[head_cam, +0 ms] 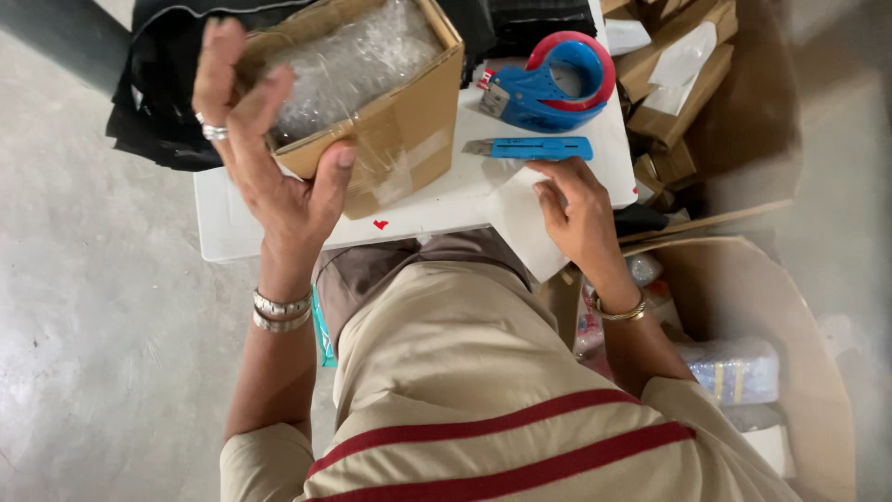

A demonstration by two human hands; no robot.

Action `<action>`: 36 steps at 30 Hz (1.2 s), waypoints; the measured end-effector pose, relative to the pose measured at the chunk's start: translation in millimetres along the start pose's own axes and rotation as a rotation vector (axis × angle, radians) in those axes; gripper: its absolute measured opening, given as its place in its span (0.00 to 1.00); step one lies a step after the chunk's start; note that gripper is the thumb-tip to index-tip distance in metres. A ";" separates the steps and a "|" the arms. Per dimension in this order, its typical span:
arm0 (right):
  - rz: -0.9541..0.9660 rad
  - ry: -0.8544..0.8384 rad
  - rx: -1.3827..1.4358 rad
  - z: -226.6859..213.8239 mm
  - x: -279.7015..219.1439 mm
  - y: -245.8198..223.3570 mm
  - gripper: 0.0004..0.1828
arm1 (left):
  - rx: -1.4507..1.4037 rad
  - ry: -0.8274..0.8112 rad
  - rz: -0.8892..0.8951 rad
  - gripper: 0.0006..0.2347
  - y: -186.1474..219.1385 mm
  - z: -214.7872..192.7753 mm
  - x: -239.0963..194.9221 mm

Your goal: The person packs items into black poly mailers, seals them, applies fragile tape, and then adheres shipping labels to the exterior.

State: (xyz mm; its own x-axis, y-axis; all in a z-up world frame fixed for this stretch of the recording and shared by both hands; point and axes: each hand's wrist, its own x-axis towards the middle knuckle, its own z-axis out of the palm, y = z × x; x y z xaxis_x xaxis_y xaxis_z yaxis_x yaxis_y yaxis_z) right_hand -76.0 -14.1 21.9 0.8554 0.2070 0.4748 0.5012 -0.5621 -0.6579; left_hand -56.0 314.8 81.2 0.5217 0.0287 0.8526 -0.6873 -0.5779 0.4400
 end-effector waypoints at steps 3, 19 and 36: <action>0.014 -0.025 -0.080 0.5 0.5 -4.5 0.16 | 0.225 0.031 0.048 0.20 24.6 -1.2 -14.2; 0.046 -0.114 -0.168 -21.3 12.2 3.7 0.03 | 0.240 -1.068 0.187 0.38 65.7 123.1 -96.1; -0.328 -0.188 -0.443 -6.0 203.7 95.7 0.09 | -0.354 -0.825 -0.080 0.25 72.6 72.2 -65.7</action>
State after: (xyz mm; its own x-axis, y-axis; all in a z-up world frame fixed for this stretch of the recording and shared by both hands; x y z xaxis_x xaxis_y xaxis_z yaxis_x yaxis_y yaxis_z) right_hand 145.4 -30.5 59.1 0.6932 0.5428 0.4741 0.6763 -0.7173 -0.1676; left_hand -103.7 212.1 36.7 0.6778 -0.6155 0.4022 -0.6776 -0.3104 0.6668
